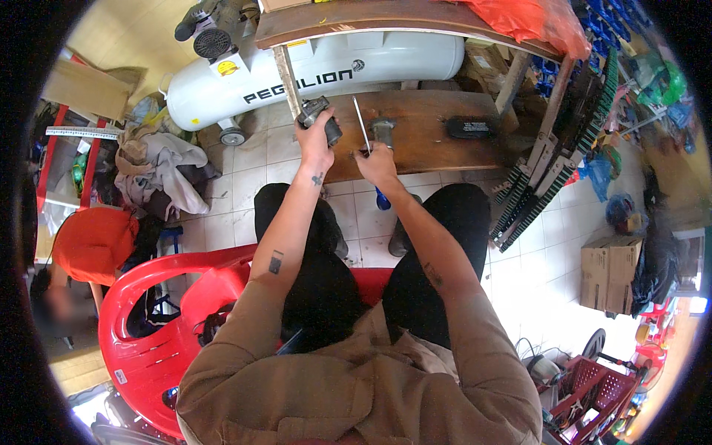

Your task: The person uses a screwdriver and a wrench to remove and replace screws on a small cylindrical motor component held in their hands and lap.

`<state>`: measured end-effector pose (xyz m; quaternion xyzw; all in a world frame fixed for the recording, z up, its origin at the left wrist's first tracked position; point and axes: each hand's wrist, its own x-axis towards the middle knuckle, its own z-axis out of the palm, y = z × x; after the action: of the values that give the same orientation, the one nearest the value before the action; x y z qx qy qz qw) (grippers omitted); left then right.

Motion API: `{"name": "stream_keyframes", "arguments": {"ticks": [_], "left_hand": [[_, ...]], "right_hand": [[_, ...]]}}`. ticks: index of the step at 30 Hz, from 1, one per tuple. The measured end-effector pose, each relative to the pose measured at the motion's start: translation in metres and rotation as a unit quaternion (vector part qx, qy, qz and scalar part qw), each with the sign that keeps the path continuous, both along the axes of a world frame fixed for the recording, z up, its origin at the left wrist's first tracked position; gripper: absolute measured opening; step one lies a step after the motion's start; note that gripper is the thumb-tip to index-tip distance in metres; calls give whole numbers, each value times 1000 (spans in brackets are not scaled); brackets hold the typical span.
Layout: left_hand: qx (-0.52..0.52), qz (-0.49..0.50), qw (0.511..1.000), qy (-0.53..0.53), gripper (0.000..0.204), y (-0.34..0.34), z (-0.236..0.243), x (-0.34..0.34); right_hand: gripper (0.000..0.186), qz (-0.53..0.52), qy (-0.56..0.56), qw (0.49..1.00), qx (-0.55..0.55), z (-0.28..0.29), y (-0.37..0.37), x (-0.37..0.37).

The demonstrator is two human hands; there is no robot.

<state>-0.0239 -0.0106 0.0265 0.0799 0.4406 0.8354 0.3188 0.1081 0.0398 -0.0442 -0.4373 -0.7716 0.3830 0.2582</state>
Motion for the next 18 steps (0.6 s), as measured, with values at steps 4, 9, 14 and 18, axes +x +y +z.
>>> {"name": "stream_keyframes", "arguments": {"ticks": [4, 9, 14, 18], "left_hand": [[-10, 26, 1000, -11, 48, -3, -2, -9], [-3, 43, 999, -16, 49, -1, -2, -6], [11, 69, 997, -17, 28, -1, 2, 2], [12, 59, 998, -28, 26, -2, 4, 2]], "right_hand": [[28, 1, -11, 1000, -23, -11, 1, -8], [26, 14, -41, 999, 21, -23, 3, -18], [27, 8, -58, 998, 16, -32, -1, -22], [25, -15, -57, 997, 48, -37, 1, -25]]}}
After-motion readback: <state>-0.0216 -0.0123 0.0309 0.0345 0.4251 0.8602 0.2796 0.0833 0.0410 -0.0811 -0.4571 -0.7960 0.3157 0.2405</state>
